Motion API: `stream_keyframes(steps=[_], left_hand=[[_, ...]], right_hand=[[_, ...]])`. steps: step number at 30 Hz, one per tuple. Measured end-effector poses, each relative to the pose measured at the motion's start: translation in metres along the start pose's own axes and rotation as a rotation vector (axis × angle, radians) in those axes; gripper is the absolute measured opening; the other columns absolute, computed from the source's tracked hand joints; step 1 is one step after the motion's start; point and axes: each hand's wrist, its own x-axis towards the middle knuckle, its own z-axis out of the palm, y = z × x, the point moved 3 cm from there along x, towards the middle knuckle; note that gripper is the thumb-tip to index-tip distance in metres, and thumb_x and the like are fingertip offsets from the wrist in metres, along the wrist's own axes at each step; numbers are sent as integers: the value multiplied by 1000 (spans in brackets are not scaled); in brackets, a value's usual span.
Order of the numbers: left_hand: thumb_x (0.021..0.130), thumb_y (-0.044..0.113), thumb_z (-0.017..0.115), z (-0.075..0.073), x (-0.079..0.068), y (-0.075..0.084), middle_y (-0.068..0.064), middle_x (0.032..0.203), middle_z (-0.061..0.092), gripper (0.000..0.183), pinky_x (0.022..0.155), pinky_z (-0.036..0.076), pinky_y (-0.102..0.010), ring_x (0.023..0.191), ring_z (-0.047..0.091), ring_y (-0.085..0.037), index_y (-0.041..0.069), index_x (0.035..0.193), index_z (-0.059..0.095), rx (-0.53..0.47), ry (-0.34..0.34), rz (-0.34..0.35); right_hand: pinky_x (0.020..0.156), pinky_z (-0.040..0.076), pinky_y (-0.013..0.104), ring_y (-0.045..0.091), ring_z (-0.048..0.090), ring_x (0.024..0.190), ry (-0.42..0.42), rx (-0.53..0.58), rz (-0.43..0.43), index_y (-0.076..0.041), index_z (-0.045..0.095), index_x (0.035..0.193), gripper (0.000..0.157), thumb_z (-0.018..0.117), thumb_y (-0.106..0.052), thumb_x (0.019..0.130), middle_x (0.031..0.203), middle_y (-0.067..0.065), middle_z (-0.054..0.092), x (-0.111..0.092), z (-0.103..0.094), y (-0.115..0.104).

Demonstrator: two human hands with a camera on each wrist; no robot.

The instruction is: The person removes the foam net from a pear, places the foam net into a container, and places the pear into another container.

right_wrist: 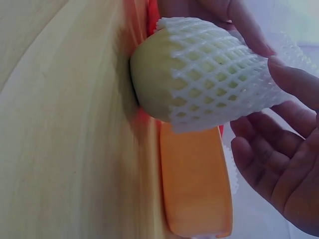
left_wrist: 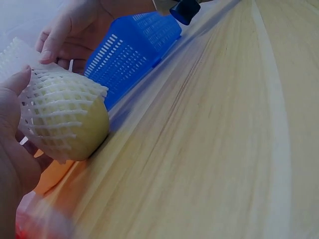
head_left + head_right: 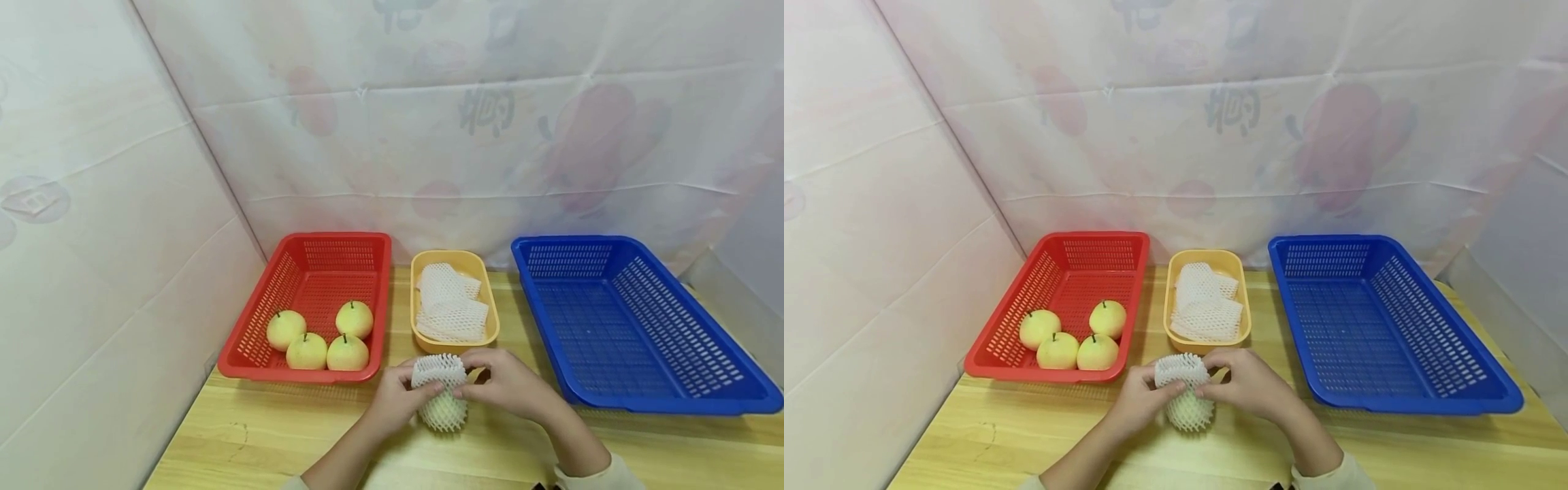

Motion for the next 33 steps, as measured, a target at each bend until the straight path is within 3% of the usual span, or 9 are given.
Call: stream_keyframes(steps=[6,13,20,33], left_hand=[[90,9,70,0,-2,4,-18,126,65,23,90,56,-31,109,64,-13,-7,107,72,-27,11,41],[89,9,72,1,-1,4,-19,128,64,25,91,56,-31,110,64,-12,-10,105,71,-46,24,18],[89,8,71,0,-1,5,-20,126,64,25,90,56,-32,108,65,-14,-12,103,70,-62,24,52],[91,8,70,1,-1,10,-18,124,65,24,92,56,-32,110,64,-16,-9,108,70,-74,13,62]], right_hand=[[71,57,26,4,64,91,-6,-34,3,-25,72,97,16,78,-34,84,102,-8,71,1,2,2],[71,56,28,3,63,90,7,-46,-31,-25,72,93,12,77,-32,85,99,-10,70,1,4,2],[70,56,26,3,63,87,21,-37,-23,-25,72,92,11,78,-31,85,97,-10,71,1,4,-1],[65,56,26,5,64,82,36,-3,-10,-23,74,92,10,78,-29,84,95,-8,72,0,2,-4]])
